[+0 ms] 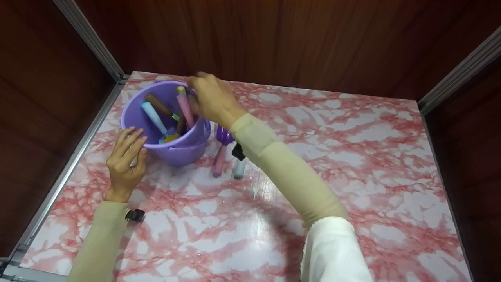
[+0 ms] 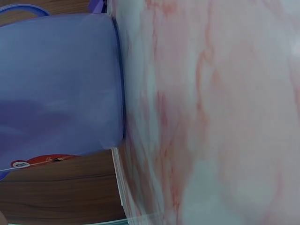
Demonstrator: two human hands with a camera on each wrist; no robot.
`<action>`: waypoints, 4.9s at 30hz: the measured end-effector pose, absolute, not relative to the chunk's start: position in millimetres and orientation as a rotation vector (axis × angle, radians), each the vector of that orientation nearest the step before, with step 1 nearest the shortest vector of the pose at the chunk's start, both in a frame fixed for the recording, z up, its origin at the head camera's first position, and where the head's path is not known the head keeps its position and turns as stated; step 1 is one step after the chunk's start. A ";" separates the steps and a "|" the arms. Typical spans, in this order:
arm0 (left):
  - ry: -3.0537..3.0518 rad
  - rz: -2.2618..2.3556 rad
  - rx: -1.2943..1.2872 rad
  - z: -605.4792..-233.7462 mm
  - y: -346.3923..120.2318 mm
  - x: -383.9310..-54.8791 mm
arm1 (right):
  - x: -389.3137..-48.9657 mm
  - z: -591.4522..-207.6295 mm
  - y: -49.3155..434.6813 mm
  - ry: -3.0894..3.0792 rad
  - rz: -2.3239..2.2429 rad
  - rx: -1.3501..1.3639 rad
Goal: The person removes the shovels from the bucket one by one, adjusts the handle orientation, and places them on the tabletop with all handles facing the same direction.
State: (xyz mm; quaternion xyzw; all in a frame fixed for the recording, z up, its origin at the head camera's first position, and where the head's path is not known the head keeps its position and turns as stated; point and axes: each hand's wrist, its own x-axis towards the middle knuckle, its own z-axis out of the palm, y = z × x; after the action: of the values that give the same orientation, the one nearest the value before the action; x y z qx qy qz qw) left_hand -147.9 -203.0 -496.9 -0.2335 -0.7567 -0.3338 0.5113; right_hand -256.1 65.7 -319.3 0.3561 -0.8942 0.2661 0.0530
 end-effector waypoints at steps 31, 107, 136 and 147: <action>-1.833 -0.803 -0.557 -492.8 -203.3 -144.2 | -247.6 -355.8 -42.3 -2.522 -0.696 1.509; -1.816 -0.819 -0.579 -494.0 -201.5 -150.1 | -258.0 -281.7 15.6 -2.560 -0.457 1.101; -1.814 -0.832 -0.567 -495.7 -203.5 -146.4 | -261.8 -277.6 95.6 -2.893 0.477 1.060; -1.801 -0.828 -0.559 -497.4 -204.3 -145.7 | -250.9 -302.3 129.5 -2.823 0.925 1.105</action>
State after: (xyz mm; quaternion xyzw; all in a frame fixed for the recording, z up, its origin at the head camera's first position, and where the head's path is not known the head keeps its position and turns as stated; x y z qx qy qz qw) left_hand -145.7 -204.3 -497.4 -0.2327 -0.7497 -0.3444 0.5150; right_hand -250.9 129.5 -302.3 0.3484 -0.8906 0.2919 -0.0141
